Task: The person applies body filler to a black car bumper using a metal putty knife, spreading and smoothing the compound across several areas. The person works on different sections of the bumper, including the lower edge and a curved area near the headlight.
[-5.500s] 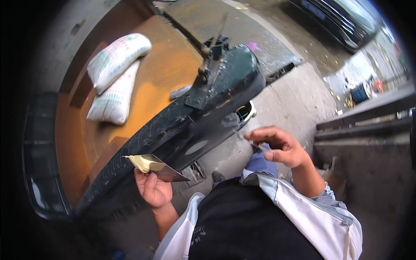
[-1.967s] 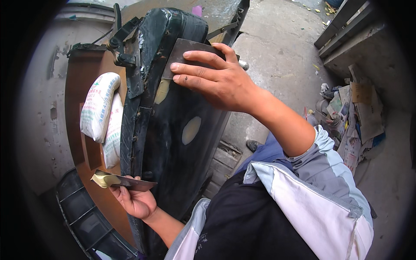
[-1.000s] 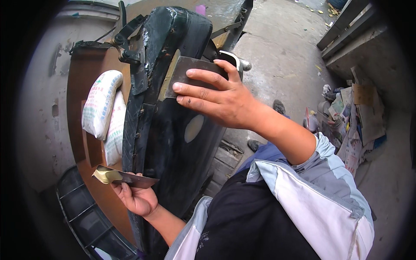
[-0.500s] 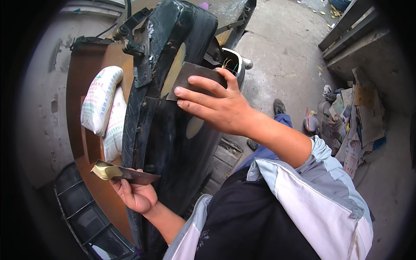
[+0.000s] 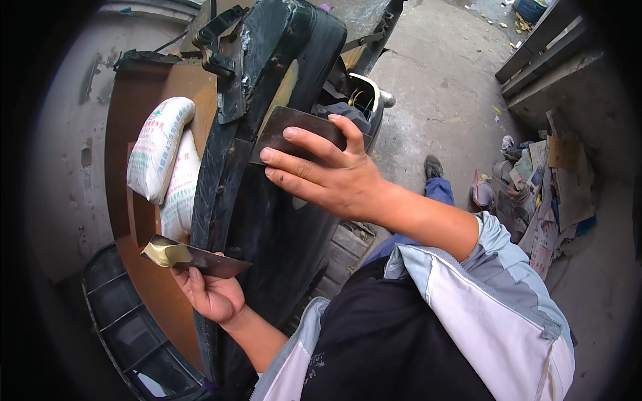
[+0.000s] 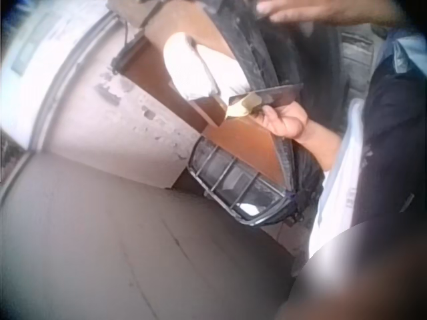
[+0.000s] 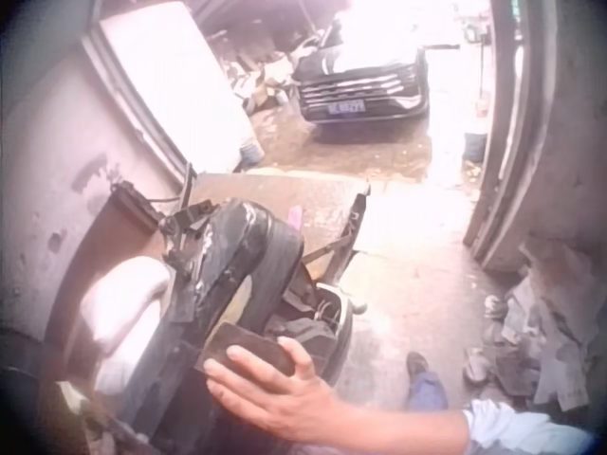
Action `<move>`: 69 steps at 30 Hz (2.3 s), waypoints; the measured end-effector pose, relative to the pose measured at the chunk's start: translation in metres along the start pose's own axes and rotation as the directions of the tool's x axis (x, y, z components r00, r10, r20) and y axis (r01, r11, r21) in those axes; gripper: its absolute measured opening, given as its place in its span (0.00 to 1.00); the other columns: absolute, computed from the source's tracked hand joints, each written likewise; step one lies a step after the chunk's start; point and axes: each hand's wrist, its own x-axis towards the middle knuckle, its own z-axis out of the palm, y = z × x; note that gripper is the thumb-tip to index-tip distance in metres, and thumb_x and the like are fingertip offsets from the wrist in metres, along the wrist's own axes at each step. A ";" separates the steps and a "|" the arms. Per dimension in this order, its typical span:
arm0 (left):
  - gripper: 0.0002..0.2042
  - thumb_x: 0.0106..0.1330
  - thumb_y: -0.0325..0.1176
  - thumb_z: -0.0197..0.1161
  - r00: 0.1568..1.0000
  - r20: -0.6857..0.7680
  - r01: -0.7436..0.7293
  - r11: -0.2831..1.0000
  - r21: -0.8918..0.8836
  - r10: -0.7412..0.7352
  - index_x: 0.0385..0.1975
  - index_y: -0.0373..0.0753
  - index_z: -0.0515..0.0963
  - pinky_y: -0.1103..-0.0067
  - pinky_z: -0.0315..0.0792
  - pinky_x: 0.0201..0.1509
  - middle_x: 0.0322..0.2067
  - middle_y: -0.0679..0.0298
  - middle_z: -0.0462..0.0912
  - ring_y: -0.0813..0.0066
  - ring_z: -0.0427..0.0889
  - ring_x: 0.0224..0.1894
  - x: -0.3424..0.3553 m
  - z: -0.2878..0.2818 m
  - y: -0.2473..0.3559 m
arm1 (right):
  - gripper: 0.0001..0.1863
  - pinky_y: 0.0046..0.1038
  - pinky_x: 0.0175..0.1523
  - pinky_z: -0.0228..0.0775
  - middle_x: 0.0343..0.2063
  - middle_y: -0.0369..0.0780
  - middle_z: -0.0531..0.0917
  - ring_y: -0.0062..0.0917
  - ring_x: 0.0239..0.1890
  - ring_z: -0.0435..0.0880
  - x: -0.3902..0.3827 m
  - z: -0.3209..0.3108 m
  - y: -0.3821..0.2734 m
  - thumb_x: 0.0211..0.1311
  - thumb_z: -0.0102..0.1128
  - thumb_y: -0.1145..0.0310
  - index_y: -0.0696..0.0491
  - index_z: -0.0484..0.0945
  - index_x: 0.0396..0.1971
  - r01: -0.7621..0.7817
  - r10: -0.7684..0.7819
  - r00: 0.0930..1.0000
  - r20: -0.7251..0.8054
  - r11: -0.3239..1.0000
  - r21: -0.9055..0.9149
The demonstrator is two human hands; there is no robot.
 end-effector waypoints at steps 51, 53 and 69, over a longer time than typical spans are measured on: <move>0.23 0.76 0.27 0.55 0.982 0.017 0.184 0.933 -0.309 -0.188 0.69 0.37 0.65 0.66 0.67 0.73 0.63 0.55 0.75 0.61 0.76 0.64 -0.042 0.107 -0.025 | 0.32 0.42 0.68 0.59 0.69 0.36 0.75 0.40 0.69 0.70 -0.022 -0.135 -0.027 0.60 0.62 0.81 0.48 0.74 0.65 -0.162 -0.023 0.958 0.287 0.781 0.603; 0.23 0.75 0.28 0.55 0.987 -0.003 0.155 0.947 -0.280 -0.162 0.69 0.37 0.65 0.66 0.67 0.73 0.63 0.54 0.75 0.61 0.75 0.64 -0.042 0.113 -0.022 | 0.32 0.42 0.68 0.59 0.68 0.36 0.76 0.39 0.69 0.71 -0.025 -0.136 -0.023 0.59 0.63 0.81 0.47 0.73 0.66 -0.219 0.055 0.955 0.292 0.795 0.566; 0.23 0.75 0.27 0.54 0.991 -0.089 0.082 0.981 -0.178 -0.099 0.69 0.35 0.65 0.61 0.67 0.71 0.63 0.54 0.75 0.59 0.76 0.64 -0.037 0.160 -0.012 | 0.28 0.40 0.70 0.65 0.64 0.40 0.79 0.40 0.66 0.74 0.017 -0.160 0.038 0.60 0.65 0.82 0.54 0.76 0.61 -0.311 0.126 0.929 0.347 0.773 0.553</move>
